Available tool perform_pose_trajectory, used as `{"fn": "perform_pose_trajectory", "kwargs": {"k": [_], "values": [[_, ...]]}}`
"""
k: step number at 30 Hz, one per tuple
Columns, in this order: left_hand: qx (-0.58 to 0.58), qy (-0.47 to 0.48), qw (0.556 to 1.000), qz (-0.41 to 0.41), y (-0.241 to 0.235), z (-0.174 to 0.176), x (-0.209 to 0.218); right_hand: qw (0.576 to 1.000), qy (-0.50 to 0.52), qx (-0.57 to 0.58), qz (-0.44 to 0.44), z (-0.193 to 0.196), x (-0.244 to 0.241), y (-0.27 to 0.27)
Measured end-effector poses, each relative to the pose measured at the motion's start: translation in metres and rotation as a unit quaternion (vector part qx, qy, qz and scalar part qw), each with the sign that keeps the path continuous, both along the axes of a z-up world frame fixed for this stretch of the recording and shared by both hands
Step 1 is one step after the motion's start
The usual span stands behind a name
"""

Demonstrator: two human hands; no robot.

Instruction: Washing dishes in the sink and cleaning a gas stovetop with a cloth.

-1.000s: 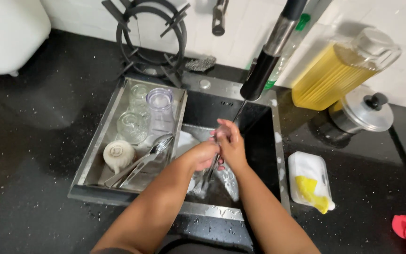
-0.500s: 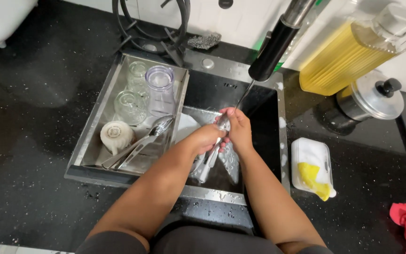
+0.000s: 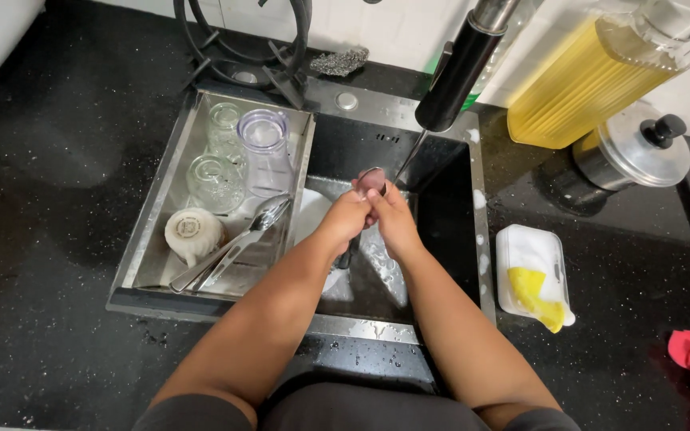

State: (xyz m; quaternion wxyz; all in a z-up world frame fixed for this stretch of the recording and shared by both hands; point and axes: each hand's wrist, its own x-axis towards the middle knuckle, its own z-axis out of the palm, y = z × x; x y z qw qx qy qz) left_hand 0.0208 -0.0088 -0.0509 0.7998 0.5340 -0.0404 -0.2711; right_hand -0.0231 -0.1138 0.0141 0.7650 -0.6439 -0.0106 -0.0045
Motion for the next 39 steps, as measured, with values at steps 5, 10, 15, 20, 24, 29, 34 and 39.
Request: {"fn": "perform_pose_trajectory", "kwargs": {"k": [5,10,15,20,24,29,34,39], "values": [[0.038,0.005,0.999,-0.008,0.007,0.04,-0.015,0.999,0.018,-0.03,-0.018,0.0,-0.001,-0.002],[0.048,0.012,0.998,0.028,0.007,0.04,-0.013,0.997,0.065,0.011,-0.026,-0.002,0.0,0.0],[0.054,0.022,0.998,0.031,0.011,0.043,-0.013,0.999,-0.012,-0.012,-0.032,-0.046,0.012,-0.018],[0.034,0.045,0.998,-0.023,0.01,0.02,-0.008,0.998,0.042,0.022,-0.045,0.03,-0.007,0.003],[-0.009,0.105,0.993,-0.057,0.012,0.022,-0.008,0.998,0.048,0.048,0.005,0.049,-0.016,0.01],[0.014,0.079,0.995,-0.064,0.007,0.027,-0.017,0.994,0.014,-0.037,-0.098,-0.025,0.004,-0.018],[0.074,0.001,0.997,0.015,0.012,0.027,-0.012,0.998,0.008,0.01,-0.064,-0.024,0.006,-0.013],[0.085,0.032,0.995,0.031,0.015,0.052,-0.019,0.993,0.039,-0.044,-0.098,-0.013,0.004,-0.01]]}}
